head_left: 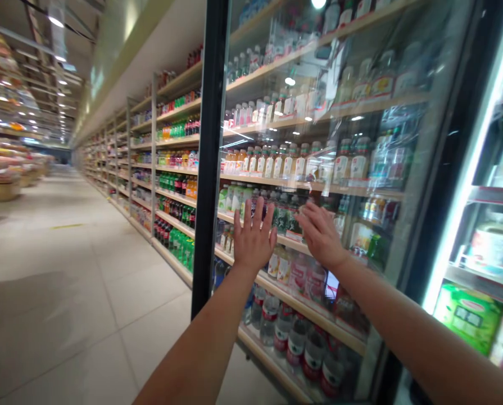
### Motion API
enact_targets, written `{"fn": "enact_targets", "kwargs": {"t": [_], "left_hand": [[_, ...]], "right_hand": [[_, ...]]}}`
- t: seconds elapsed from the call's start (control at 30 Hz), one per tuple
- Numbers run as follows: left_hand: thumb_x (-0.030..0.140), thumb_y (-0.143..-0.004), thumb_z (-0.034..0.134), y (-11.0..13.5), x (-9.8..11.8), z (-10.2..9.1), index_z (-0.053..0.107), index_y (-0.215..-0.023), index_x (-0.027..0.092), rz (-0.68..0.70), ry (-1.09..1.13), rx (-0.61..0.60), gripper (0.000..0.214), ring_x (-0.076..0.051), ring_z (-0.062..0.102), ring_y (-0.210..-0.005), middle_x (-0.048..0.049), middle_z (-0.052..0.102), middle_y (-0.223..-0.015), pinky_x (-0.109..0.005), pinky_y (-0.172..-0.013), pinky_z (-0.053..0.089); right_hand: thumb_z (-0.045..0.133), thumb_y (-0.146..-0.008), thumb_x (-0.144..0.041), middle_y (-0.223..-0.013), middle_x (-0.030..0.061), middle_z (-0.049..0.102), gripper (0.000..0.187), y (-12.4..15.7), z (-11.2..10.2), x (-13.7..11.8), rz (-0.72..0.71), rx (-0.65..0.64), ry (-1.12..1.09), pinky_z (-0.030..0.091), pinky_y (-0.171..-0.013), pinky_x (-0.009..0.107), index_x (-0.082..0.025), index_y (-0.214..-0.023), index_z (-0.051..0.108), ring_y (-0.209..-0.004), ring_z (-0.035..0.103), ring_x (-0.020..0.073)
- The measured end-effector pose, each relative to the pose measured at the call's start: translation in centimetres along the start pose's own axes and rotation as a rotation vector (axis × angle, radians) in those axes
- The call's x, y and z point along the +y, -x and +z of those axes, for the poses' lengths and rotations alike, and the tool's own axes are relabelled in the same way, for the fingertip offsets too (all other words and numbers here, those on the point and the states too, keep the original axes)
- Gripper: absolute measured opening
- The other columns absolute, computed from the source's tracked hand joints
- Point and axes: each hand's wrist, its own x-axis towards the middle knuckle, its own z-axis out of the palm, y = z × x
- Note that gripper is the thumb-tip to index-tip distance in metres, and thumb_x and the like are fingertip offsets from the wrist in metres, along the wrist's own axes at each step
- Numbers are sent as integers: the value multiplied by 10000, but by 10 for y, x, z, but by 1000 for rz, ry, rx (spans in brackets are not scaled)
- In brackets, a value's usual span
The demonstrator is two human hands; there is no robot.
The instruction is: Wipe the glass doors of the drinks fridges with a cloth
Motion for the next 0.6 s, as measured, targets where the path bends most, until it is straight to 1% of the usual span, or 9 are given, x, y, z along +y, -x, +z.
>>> {"fn": "enact_targets", "kwargs": {"t": [0.07, 0.1, 0.2, 0.27, 0.3, 0.37, 0.43, 0.53, 0.6], "left_hand": [[345, -994, 573, 0, -1, 1, 365, -1590, 186, 3, 2, 3, 651, -345, 45, -1562, -110, 185, -1672, -603, -1258, 107], [344, -994, 573, 0, -1, 1, 370, -1588, 184, 3, 3, 5, 648, -344, 44, -1562, -111, 186, -1671, -603, -1259, 103], [353, -992, 577, 0, 0, 1, 375, -1585, 180, 0, 5, 10, 650, -348, 47, -1561, -116, 201, -1668, -603, -1260, 94], [359, -989, 584, 0, 1, 0, 366, -1590, 184, -3, 7, 7, 663, -354, 54, -1560, -119, 206, -1666, -606, -1258, 99], [359, -987, 587, 0, 1, 0, 362, -1592, 188, -6, 9, 4, 668, -355, 60, -1560, -118, 206, -1667, -608, -1257, 103], [355, -986, 589, 0, 1, 0, 355, -1595, 194, -8, 15, -2, 672, -355, 67, -1560, -115, 204, -1668, -610, -1256, 112], [349, -990, 584, 0, 1, 0, 354, -1595, 196, -6, 19, 1, 665, -353, 64, -1560, -115, 212, -1667, -610, -1255, 118], [345, -995, 573, 0, 0, 1, 367, -1588, 183, -1, 19, 14, 648, -355, 57, -1560, -124, 220, -1665, -610, -1251, 126], [346, -996, 571, 1, 0, 2, 377, -1582, 179, 0, 14, 22, 640, -356, 63, -1560, -123, 217, -1666, -606, -1251, 127]], "right_hand": [[481, -1001, -96, -1299, 49, 659, 421, -7, -2, 3, -103, -70, 21, 276, -1272, 487, -251, -1373, 602, -1453, 425, 223], [476, -1002, -95, -1311, 26, 662, 437, -12, -3, 8, -106, -76, 35, 254, -1281, 484, -270, -1384, 598, -1452, 426, 211], [489, -1008, -116, -1365, 39, 634, 449, -19, -7, 27, 54, 83, 45, 366, -1226, 454, -281, -1416, 581, -1406, 482, 207], [498, -1012, -128, -1423, 85, 585, 463, -8, -7, 32, 174, 196, 15, 431, -1179, 464, -263, -1451, 548, -1391, 499, 226], [493, -1013, -127, -1453, 107, 553, 480, 1, -7, 29, 213, 218, -4, 433, -1176, 486, -255, -1475, 521, -1402, 487, 238], [465, -1012, -103, -1507, 128, 491, 529, 18, -4, 16, 254, 186, -28, 391, -1198, 551, -251, -1520, 460, -1456, 421, 262], [426, -1003, -66, -1526, 123, 468, 570, 24, 0, -1, 218, 106, -70, 370, -1212, 570, -250, -1542, 421, -1499, 352, 265], [392, -988, -33, -1507, 100, 498, 614, 11, 5, -9, 30, -34, -169, 386, -1224, 516, -254, -1561, 387, -1507, 339, 238], [383, -989, -34, -1511, 94, 494, 630, 0, 4, -2, -18, -63, -198, 383, -1235, 484, -261, -1576, 360, -1499, 354, 221]]}}
